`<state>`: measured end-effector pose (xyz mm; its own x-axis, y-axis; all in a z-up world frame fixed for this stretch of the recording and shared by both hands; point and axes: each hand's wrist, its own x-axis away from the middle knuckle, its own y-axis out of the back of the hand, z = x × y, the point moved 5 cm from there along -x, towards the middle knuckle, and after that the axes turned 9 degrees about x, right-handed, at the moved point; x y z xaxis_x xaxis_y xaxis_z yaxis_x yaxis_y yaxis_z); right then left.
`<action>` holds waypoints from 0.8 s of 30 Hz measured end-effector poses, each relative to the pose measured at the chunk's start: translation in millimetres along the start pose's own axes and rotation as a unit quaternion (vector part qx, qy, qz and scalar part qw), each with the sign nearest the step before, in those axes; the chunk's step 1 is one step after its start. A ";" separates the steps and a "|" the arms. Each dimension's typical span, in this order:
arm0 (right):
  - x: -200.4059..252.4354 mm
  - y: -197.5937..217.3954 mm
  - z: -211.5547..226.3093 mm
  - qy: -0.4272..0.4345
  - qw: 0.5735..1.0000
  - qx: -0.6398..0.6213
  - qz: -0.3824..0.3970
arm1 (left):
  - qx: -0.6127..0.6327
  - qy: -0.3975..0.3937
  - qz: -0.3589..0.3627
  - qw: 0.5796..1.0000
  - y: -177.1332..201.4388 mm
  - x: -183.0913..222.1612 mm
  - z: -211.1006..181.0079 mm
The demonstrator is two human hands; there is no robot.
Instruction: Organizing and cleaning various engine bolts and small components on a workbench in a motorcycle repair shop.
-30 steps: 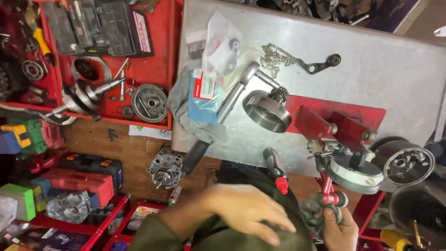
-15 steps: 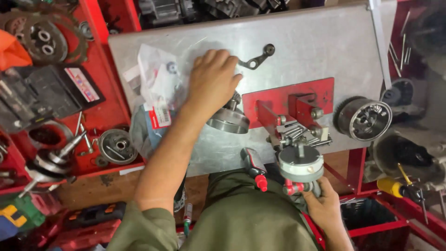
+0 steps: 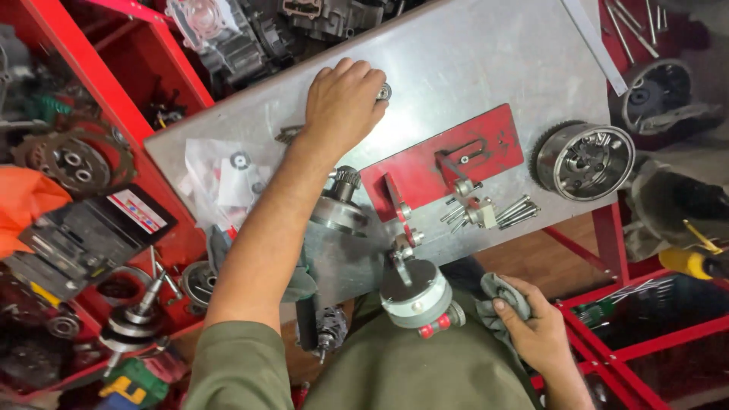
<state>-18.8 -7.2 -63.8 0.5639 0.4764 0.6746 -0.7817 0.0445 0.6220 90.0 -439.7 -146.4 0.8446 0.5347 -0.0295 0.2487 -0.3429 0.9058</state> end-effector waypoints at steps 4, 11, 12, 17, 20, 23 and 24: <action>-2.4 4.1 -4.6 -0.013 0.999 -0.032 -0.012 | 0.240 -0.008 -0.031 0.970 51.8 14.4 -12.3; -12.4 5.9 -4.7 -0.010 1.000 -0.013 -0.007 | 0.287 -0.099 -0.159 0.940 116.0 52.8 -38.6; -13.5 5.3 -4.1 -0.015 1.000 -0.016 -0.004 | 0.294 -0.104 -0.163 0.936 119.0 55.5 -39.8; -13.3 6.9 -1.3 -0.027 1.000 0.004 0.003 | 0.301 -0.120 -0.172 0.930 131.4 61.6 -47.5; -12.9 4.7 -7.0 -0.039 0.999 0.009 0.007 | 0.318 -0.128 -0.173 0.923 133.8 63.0 -49.3; -11.8 4.3 -7.7 -0.045 0.999 0.028 0.006 | 0.318 -0.119 -0.165 0.926 130.5 63.8 -48.2; -11.3 4.6 -6.4 -0.057 0.998 0.030 0.010 | 0.321 -0.122 -0.164 0.924 128.6 64.0 -47.4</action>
<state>-30.5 -6.7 -71.1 0.5770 0.3737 0.7262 -0.7779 -0.0194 0.6281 153.6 -413.0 -11.8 0.7356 0.5278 -0.4246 0.6751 -0.6231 0.3949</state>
